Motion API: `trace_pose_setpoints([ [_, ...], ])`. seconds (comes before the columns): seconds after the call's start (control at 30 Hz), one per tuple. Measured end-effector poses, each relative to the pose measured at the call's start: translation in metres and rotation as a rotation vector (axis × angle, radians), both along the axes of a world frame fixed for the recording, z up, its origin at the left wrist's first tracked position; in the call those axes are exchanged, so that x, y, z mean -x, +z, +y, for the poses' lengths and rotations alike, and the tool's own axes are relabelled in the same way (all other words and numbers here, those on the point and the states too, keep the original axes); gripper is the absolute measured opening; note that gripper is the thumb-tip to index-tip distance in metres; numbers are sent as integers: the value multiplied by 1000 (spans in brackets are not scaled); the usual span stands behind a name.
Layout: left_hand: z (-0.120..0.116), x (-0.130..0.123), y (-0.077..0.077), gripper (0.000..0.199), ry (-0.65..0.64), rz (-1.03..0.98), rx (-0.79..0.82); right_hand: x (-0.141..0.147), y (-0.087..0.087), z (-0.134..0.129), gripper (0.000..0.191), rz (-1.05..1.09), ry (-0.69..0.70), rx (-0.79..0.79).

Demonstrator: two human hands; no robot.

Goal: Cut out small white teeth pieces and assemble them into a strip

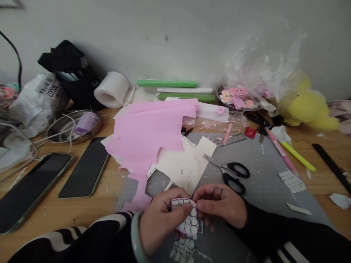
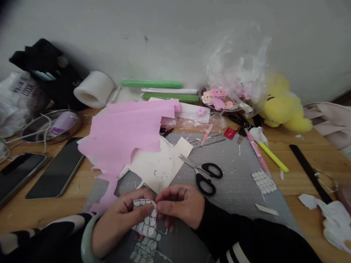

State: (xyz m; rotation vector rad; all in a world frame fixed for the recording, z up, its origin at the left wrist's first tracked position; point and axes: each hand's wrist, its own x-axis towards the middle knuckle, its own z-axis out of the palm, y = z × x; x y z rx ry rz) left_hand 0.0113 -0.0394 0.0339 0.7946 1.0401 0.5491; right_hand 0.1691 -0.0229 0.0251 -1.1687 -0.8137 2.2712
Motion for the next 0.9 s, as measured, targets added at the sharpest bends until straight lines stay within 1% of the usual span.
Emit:
trace_pose_setpoints([
  [0.3,1,-1,0,36,14,-18,15,1,-2,-2,39,-43,-9,-23],
  [0.53,1,0,-2,33,18,-49,-14,2,-4,-3,37,-68,-33,-50],
  [0.77,-1,0,-1,34,-23,31,-45,2,-3,-5,35,-122,-28,-140],
  [0.9,-1,-1,-1,31,12,96,-78,4,-2,-9,35,-186,-63,-216],
])
